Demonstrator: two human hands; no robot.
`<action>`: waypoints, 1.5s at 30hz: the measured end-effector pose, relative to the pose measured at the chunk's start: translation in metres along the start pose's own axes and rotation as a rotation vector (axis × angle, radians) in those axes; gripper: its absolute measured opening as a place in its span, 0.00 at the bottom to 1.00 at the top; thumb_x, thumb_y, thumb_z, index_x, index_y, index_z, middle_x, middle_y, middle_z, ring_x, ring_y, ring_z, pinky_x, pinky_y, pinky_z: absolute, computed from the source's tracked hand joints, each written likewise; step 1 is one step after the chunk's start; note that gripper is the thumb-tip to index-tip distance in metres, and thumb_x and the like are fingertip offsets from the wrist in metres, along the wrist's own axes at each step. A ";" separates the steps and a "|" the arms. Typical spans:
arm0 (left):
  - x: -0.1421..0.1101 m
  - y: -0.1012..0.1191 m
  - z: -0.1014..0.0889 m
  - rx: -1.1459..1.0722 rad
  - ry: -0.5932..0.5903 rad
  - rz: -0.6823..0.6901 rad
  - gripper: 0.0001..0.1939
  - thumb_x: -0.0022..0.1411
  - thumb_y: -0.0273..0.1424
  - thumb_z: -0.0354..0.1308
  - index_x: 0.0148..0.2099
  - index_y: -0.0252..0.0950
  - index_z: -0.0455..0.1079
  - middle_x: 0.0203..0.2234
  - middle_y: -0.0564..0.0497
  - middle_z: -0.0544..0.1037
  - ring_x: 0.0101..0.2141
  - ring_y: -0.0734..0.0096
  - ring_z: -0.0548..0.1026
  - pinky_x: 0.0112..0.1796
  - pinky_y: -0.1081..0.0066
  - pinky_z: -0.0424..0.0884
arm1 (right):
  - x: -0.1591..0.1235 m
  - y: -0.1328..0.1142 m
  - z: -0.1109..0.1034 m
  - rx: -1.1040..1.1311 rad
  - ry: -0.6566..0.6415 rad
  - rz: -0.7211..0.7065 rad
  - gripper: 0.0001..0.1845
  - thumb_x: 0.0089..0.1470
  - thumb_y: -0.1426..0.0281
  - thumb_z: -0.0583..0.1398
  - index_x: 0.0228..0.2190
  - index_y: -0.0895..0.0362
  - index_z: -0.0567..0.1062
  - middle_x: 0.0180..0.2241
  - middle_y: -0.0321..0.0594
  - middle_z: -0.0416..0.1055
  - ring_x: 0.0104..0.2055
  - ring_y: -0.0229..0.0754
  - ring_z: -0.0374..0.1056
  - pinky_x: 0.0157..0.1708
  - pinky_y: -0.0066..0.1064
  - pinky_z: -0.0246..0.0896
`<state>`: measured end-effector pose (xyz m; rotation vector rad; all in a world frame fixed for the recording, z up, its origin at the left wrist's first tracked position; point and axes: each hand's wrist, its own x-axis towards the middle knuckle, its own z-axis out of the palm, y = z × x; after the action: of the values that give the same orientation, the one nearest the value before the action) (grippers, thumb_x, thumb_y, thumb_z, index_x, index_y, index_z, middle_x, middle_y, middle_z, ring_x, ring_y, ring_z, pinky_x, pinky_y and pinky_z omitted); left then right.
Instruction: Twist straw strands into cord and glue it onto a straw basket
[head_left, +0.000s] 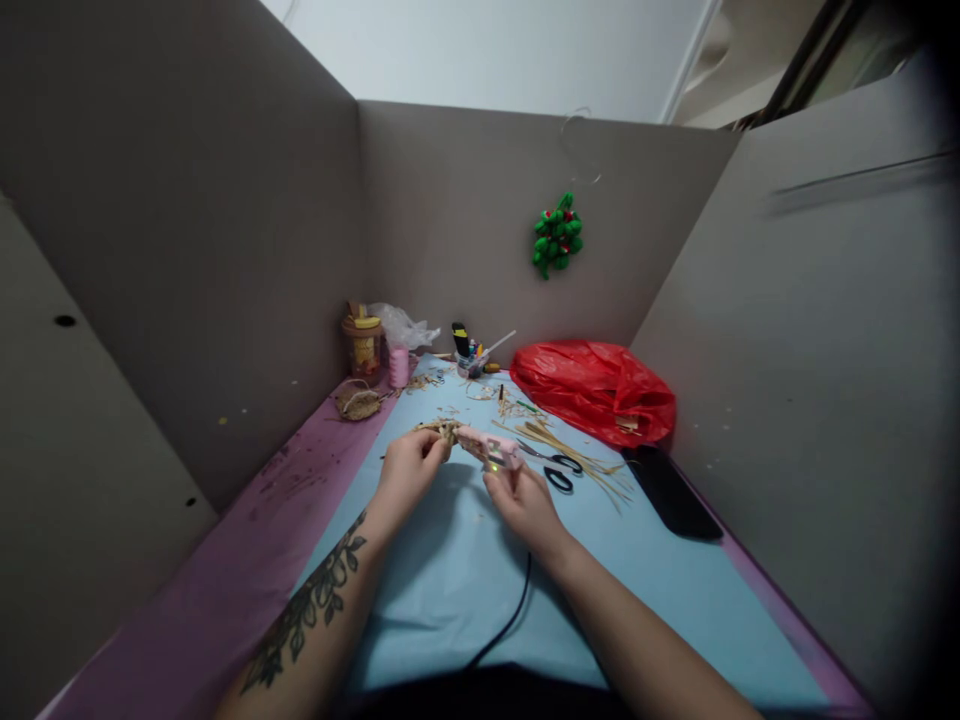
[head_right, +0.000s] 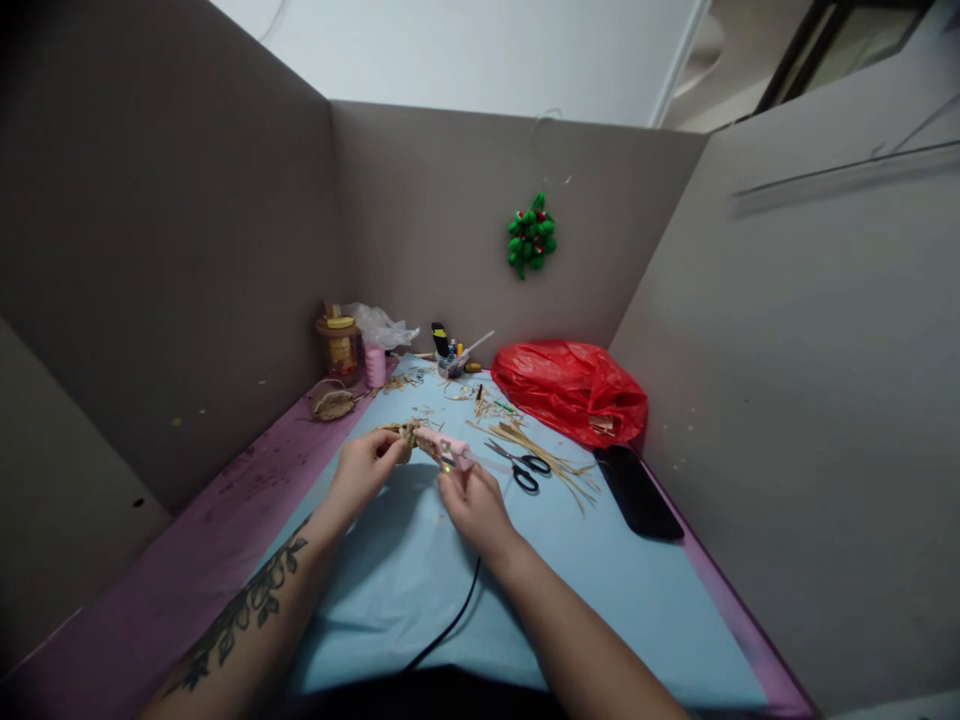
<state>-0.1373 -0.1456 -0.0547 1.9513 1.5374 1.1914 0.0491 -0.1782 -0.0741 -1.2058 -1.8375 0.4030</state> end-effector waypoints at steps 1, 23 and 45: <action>0.000 0.000 0.000 0.010 0.005 0.012 0.14 0.58 0.34 0.49 0.28 0.34 0.72 0.24 0.51 0.76 0.26 0.73 0.70 0.28 0.75 0.60 | 0.000 0.000 0.001 -0.003 -0.005 -0.002 0.17 0.54 0.67 0.53 0.45 0.56 0.71 0.40 0.43 0.75 0.41 0.47 0.71 0.43 0.34 0.65; 0.000 -0.003 0.002 -0.003 0.057 0.048 0.12 0.59 0.33 0.49 0.29 0.35 0.72 0.25 0.51 0.76 0.28 0.71 0.70 0.30 0.75 0.60 | 0.000 -0.007 0.001 0.012 -0.072 0.031 0.15 0.52 0.69 0.53 0.41 0.58 0.73 0.36 0.42 0.75 0.35 0.43 0.70 0.39 0.31 0.64; 0.000 0.001 -0.001 -0.064 0.089 0.004 0.12 0.57 0.32 0.50 0.28 0.35 0.72 0.22 0.52 0.75 0.25 0.73 0.70 0.28 0.75 0.60 | -0.003 -0.006 0.001 -0.016 -0.033 0.000 0.11 0.52 0.68 0.53 0.34 0.58 0.73 0.28 0.40 0.74 0.28 0.41 0.67 0.30 0.28 0.62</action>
<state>-0.1372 -0.1456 -0.0536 1.8843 1.5202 1.3285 0.0452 -0.1838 -0.0720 -1.2168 -1.8716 0.4111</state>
